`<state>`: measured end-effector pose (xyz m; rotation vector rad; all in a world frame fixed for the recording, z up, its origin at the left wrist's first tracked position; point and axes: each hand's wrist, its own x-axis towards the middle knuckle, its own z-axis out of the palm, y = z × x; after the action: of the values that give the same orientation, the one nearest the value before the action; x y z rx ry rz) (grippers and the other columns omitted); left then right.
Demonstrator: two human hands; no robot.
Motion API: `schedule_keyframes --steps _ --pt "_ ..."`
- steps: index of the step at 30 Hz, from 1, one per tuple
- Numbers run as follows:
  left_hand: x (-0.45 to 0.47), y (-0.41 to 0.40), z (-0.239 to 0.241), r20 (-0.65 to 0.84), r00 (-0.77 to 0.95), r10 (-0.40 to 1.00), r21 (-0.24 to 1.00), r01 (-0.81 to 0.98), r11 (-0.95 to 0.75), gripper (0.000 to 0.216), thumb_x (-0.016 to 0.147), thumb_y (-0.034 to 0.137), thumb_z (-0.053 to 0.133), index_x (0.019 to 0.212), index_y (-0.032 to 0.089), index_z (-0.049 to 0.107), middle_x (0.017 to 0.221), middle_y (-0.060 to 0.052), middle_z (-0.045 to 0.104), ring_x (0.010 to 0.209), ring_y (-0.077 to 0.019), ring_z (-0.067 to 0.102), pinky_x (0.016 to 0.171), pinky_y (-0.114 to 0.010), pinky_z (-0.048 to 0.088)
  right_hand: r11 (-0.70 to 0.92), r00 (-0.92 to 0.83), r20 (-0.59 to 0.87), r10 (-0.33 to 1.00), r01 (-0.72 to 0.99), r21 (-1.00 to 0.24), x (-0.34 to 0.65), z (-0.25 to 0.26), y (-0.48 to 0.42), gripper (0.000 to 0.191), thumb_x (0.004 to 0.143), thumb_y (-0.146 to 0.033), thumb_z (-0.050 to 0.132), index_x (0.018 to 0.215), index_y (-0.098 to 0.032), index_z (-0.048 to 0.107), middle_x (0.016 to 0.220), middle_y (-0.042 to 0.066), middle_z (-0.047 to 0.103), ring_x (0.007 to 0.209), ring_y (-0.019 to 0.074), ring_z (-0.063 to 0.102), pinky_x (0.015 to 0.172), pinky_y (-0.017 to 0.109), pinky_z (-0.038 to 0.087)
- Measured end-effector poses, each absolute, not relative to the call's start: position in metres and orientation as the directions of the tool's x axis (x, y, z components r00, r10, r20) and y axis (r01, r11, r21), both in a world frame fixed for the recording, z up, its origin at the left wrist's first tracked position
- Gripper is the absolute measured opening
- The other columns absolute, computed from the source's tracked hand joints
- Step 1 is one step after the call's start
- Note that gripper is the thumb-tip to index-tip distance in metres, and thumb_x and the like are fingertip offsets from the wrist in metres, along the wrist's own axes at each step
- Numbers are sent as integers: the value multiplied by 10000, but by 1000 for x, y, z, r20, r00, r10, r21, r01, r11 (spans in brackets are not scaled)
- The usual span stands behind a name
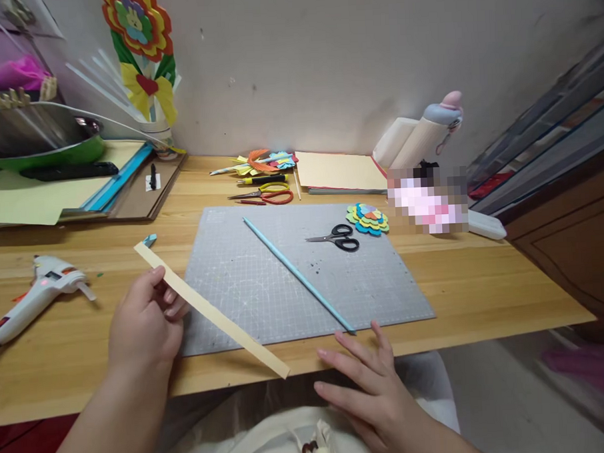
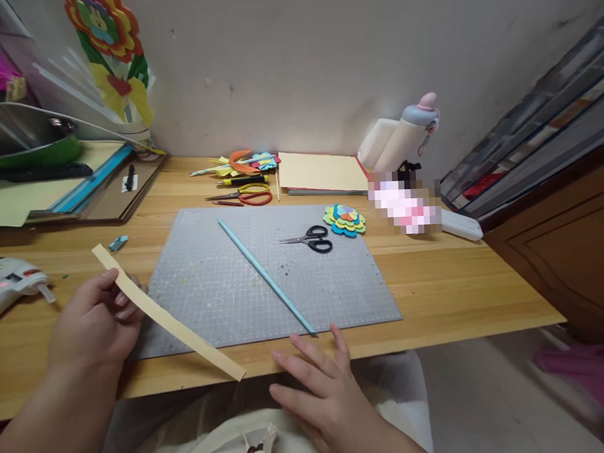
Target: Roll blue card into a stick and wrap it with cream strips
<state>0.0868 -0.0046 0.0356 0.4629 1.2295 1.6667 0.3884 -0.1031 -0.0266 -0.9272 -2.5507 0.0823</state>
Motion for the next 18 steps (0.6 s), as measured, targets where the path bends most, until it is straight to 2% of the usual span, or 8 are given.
schedule_keyframes --steps 3,4,6,8,10,13,16,18 --pt "97 -7 41 -240 -411 879 869 -495 6 262 750 164 532 550 160 363 451 63 333 374 -34 271 348 -149 179 709 -537 480 694 627 -323 384 -23 -104 181 819 -75 571 869 -235 640 971 15 674 1102 217 521 1084 503 108" --pt "102 -8 43 -242 -394 887 865 -501 13 259 749 175 542 552 160 373 456 62 335 379 -35 271 347 -149 177 682 -482 495 723 611 -402 381 -19 -103 123 822 -112 589 766 -219 610 852 8 648 985 199 557 1050 470 191" --pt "114 -10 45 -222 -343 913 871 -490 28 254 754 201 561 563 160 399 467 60 347 389 -39 272 350 -151 179 586 -369 455 810 511 -629 374 -7 -97 202 863 -223 566 664 -202 535 750 4 567 829 172 559 920 406 344" --pt "126 -11 46 -184 -280 942 888 -458 38 254 767 224 574 571 160 426 481 54 366 407 -45 278 361 -155 195 366 -273 285 919 319 -874 364 6 -90 213 918 -327 479 756 -208 550 811 26 567 822 170 567 798 350 426" --pt "136 -11 46 -138 -223 965 915 -402 38 272 788 241 572 569 160 434 495 49 374 432 -51 284 381 -158 213 20 -262 -10 965 110 -994 351 17 -81 221 918 -414 476 981 -217 555 899 46 610 809 164 606 718 313 474" --pt "143 -11 45 -89 -247 965 951 -309 9 284 811 258 563 581 165 426 514 49 371 467 -59 297 414 -160 233 -390 -434 -326 840 -66 -918 335 24 -72 347 832 -511 582 918 -180 529 684 10 636 467 103 568 439 208 420" --pt "147 -17 43 -66 -292 954 972 -234 -4 254 838 326 528 640 183 459 552 52 401 483 -68 315 425 -167 233 -505 -463 -392 795 -149 -850 326 21 -67 394 812 -549 584 745 -171 496 497 -21 594 298 66 458 310 151 276" --pt "152 -24 40 -105 -179 978 983 -168 74 268 807 379 567 642 184 486 547 52 419 474 -72 326 424 -181 238 -508 -414 -400 818 -193 -840 323 19 -65 403 807 -554 585 751 -160 521 484 -21 598 283 59 448 296 141 264"
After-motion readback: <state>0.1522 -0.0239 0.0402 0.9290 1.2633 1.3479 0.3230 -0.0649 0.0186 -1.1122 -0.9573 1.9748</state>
